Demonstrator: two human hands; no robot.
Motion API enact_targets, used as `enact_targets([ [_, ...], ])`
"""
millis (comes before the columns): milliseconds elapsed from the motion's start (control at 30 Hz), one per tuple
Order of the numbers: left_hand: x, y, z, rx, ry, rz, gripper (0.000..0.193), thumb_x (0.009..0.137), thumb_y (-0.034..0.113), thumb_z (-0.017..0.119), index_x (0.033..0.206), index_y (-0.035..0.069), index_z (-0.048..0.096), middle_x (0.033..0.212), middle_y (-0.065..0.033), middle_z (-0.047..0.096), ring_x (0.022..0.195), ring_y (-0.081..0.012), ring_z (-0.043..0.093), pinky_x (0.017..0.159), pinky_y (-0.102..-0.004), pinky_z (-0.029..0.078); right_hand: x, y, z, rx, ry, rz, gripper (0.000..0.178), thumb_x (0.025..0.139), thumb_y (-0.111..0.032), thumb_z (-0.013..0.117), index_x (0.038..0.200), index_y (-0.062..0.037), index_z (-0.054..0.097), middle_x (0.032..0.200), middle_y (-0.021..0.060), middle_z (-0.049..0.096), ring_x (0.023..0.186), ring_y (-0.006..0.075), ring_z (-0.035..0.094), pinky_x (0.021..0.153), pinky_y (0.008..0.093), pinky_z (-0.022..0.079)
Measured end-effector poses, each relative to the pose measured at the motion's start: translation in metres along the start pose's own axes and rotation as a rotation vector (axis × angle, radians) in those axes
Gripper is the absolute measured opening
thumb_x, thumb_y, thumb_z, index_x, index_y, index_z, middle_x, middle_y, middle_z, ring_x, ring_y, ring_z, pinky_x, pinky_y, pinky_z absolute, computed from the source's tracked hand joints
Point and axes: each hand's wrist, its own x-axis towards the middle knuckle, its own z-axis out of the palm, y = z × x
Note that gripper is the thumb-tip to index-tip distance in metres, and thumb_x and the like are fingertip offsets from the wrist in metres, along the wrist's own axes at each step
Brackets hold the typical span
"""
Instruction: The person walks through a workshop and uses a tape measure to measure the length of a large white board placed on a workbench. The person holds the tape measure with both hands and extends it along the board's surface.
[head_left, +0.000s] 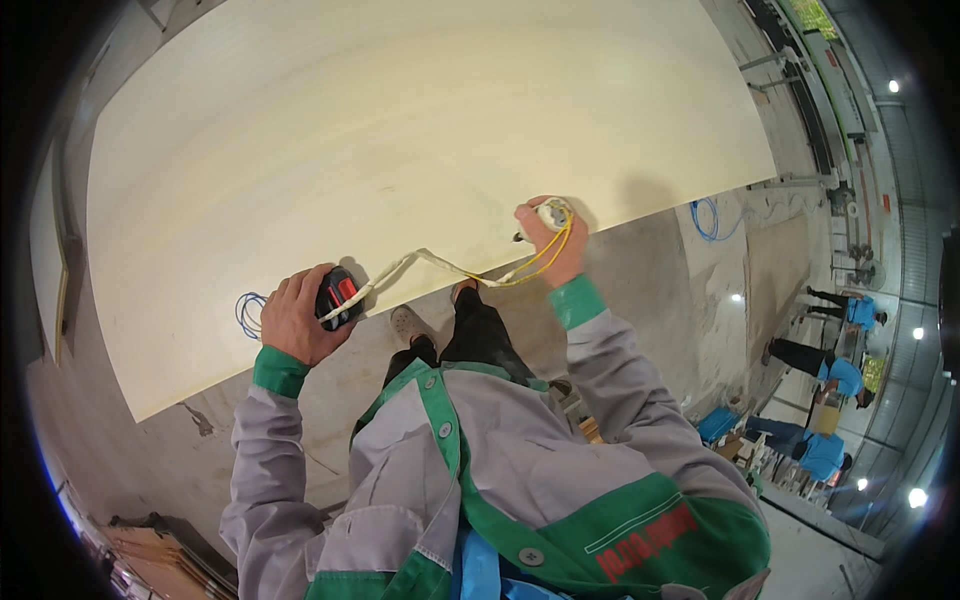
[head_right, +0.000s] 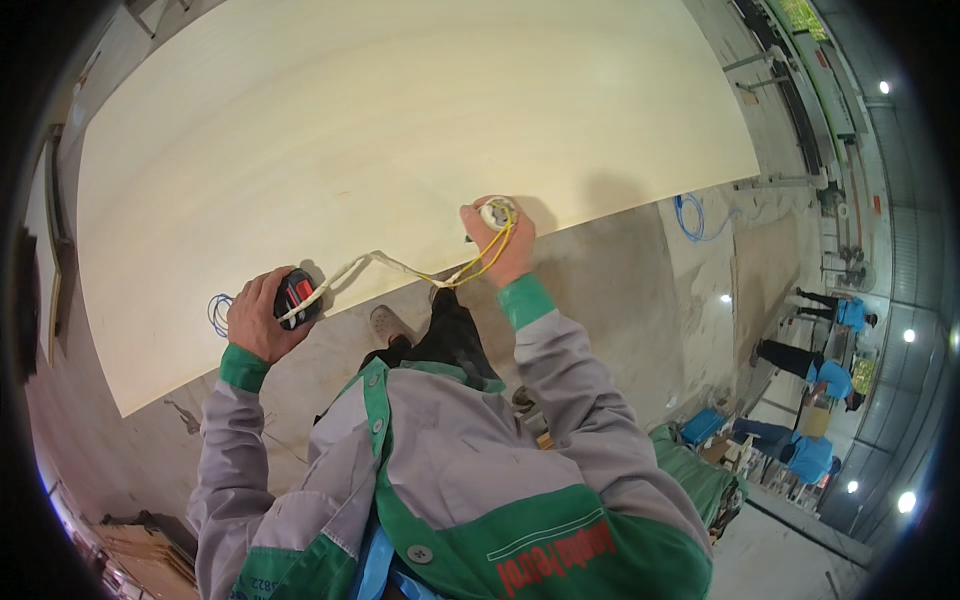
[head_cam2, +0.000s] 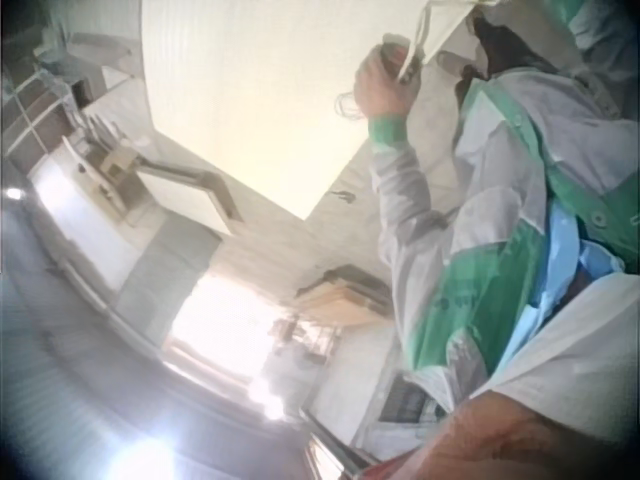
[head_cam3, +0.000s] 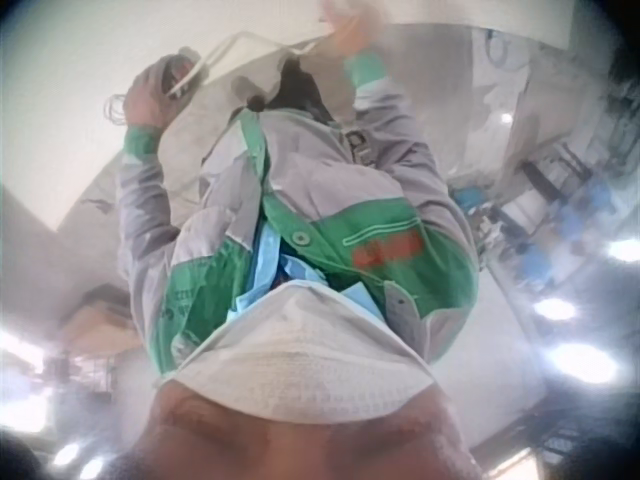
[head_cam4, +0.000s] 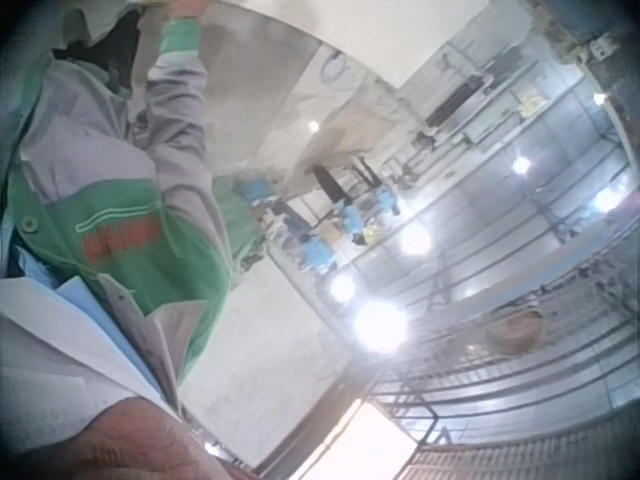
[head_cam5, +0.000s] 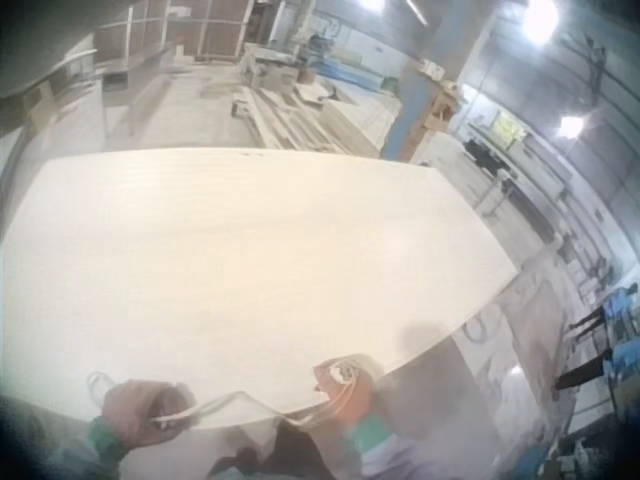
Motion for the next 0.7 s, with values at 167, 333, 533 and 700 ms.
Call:
enact_targets([
  [167, -0.010, 0.006, 0.002, -0.002, 0.029, -0.112, 0.079, 0.070, 0.030, 0.094, 0.140, 0.014, 0.059, 0.128, -0.0109, 0.068, 0.115, -0.0342, 0.067, 0.095, -0.0470, 0.057, 0.004, -0.015, 0.008, 0.071, 0.052, -0.112, 0.016, 0.091, -0.010, 0.083, 0.097, -0.0014, 0.072, 0.084, 0.0011, 0.071, 0.075, 0.0085, 0.065, 0.068, 0.0268, 0.055],
  [333, -0.015, 0.011, 0.001, 0.010, 0.028, -0.216, 0.081, 0.070, 0.031, 0.094, 0.140, 0.013, 0.058, 0.129, -0.0109, 0.068, 0.117, -0.0346, 0.067, 0.096, -0.0479, 0.057, 0.006, -0.017, 0.026, -0.032, 0.016, -0.080, 0.017, 0.090, -0.011, 0.084, 0.097, -0.0010, 0.071, 0.083, 0.0013, 0.070, 0.073, 0.0084, 0.064, 0.067, 0.0267, 0.055],
  [533, -0.012, 0.010, 0.006, 0.008, 0.055, -0.248, 0.081, 0.069, 0.031, 0.093, 0.140, 0.012, 0.059, 0.127, -0.0134, 0.069, 0.116, -0.0360, 0.067, 0.097, -0.0474, 0.057, 0.023, -0.016, 0.027, 0.122, 0.006, -0.202, 0.016, 0.089, -0.014, 0.083, 0.094, -0.0014, 0.075, 0.087, 0.0023, 0.075, 0.080, 0.0106, 0.068, 0.074, 0.0292, 0.055],
  [700, -0.007, 0.007, 0.011, 0.005, 0.047, -0.261, 0.081, 0.070, 0.032, 0.093, 0.140, 0.012, 0.059, 0.127, -0.0148, 0.069, 0.117, -0.0359, 0.067, 0.097, -0.0477, 0.057, 0.038, -0.009, 0.038, -0.180, -0.080, -0.010, 0.016, 0.089, -0.010, 0.083, 0.095, -0.0015, 0.071, 0.084, 0.0037, 0.073, 0.074, 0.0107, 0.068, 0.068, 0.0282, 0.057],
])
